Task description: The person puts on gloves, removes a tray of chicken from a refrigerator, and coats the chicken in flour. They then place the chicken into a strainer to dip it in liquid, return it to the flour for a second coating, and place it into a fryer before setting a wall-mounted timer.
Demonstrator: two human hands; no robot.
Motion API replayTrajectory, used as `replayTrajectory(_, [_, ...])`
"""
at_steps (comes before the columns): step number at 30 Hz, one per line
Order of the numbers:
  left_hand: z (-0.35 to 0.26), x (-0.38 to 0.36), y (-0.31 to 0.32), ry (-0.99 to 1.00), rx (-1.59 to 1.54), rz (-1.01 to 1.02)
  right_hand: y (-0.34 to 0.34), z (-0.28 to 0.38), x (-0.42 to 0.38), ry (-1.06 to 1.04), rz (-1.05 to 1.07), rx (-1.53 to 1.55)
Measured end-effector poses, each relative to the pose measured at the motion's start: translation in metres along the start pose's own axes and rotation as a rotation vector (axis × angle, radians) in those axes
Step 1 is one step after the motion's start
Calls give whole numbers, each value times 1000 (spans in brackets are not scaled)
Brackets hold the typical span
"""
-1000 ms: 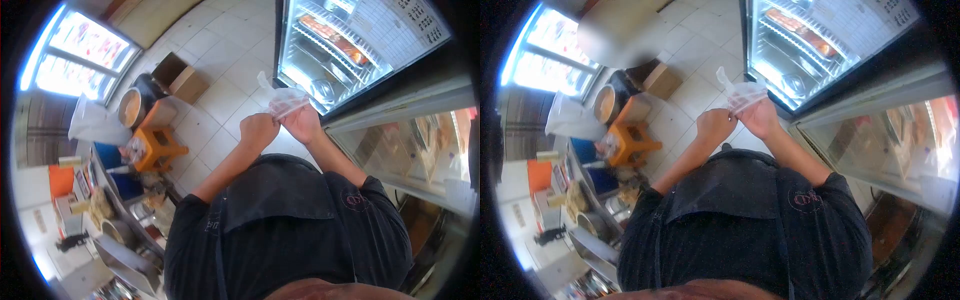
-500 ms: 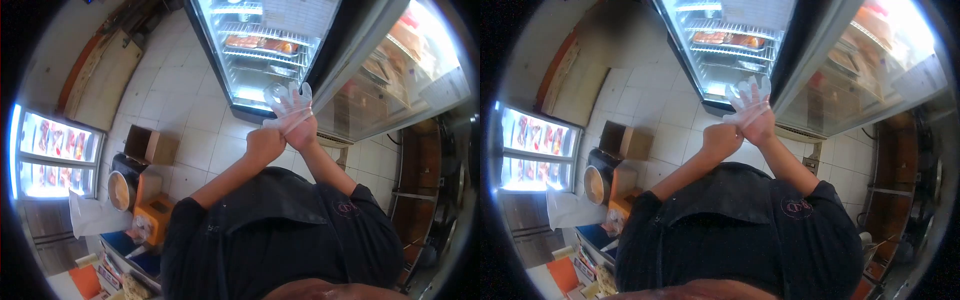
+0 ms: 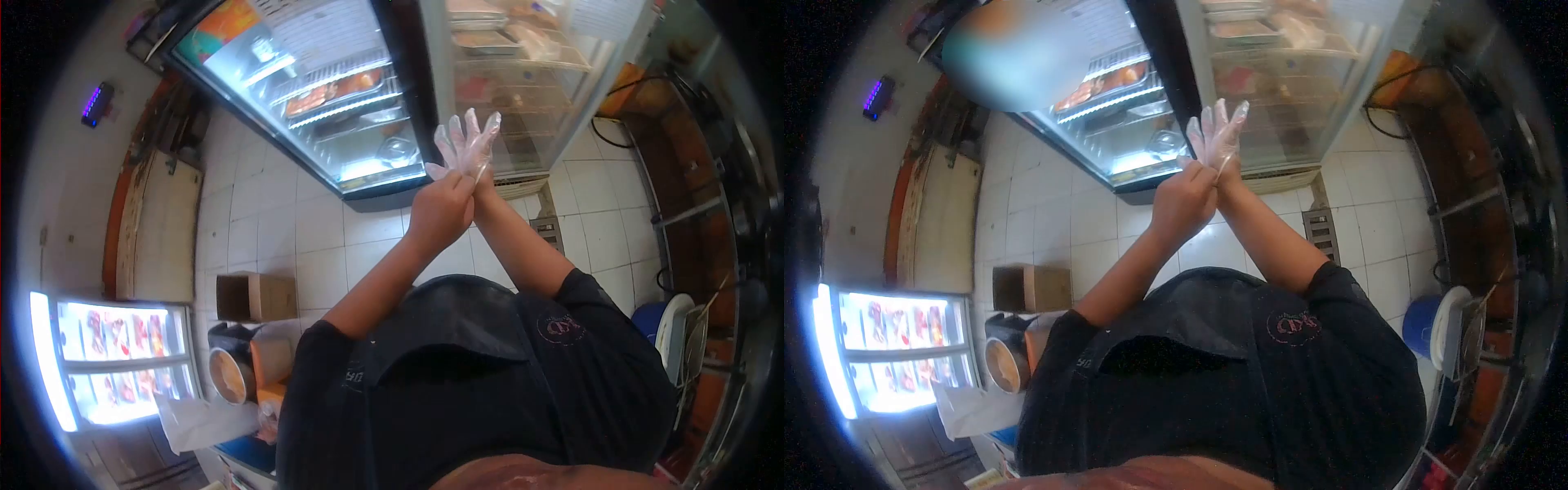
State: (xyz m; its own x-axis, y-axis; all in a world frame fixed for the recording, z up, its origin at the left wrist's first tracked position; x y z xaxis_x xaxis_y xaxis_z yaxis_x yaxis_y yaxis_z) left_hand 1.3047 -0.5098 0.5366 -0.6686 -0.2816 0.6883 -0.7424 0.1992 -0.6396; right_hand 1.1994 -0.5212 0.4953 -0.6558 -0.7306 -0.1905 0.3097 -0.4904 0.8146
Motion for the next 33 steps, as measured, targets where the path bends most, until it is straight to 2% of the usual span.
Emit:
replayTrajectory(1, [-11, 0, 9, 45, -28, -2, -7, 12, -6, 20, -86, 10])
replayTrajectory(5, [-43, -4, 50, 164, -102, 44, -60, 48, -7, -53, -133, -119])
replayTrajectory(10, [-81, -10, 86, 276, -203, 104, -105, 88, -18, -42, -31, -100])
replayTrajectory(13, [-88, -22, 105, 277, -274, 223, -120, 97, -16, -230, 109, -391])
replayTrajectory(14, [-87, -26, 112, 290, -309, 291, -159, 87, -1, -445, 235, -497])
replayTrajectory(16, [-79, -29, 122, 337, -358, 459, -167, 93, -30, -204, 14, -374])
replayTrajectory(18, [-49, -6, 122, 274, -429, 394, -195, 90, -49, -79, -62, -244])
replayTrajectory(19, [-29, 7, 125, 242, -468, 362, -225, 87, -46, -70, -34, -175])
replayTrajectory(20, [10, 20, 141, 81, -425, 376, -253, 86, -48, -64, -191, -291])
replayTrajectory(22, [81, 73, 151, -214, -545, 106, -309, 84, -55, -22, -457, -460])
replayTrajectory(25, [216, 135, 185, -451, -181, -217, -357, 77, -53, 4, -282, -236])
replayTrajectory(26, [238, 150, 187, -473, -204, -223, -343, 87, -69, -14, -582, -405])
replayTrajectory(29, [274, 168, 196, -526, -271, -223, -325, 94, -75, 24, -660, -362])
replayTrajectory(30, [276, 166, 197, -527, -288, -219, -316, 97, -72, -3, -719, -412])
replayTrajectory(33, [273, 156, 202, -571, -341, -279, -322, 93, -61, -11, -720, -327])
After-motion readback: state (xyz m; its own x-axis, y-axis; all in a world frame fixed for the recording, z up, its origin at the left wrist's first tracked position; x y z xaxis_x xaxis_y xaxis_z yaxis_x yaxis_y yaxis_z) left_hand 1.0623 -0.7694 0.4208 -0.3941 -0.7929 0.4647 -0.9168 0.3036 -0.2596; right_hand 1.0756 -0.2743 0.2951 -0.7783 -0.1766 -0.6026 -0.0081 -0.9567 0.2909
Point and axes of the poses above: each hand's wrist, its own x-axis towards the middle knuckle, its own y-axis out of the palm, z = x × y, the point moved 5 cm from there along x, towards the middle knuckle, and after that the axes turned 6 degrees about -z, right-handed, at the moved point
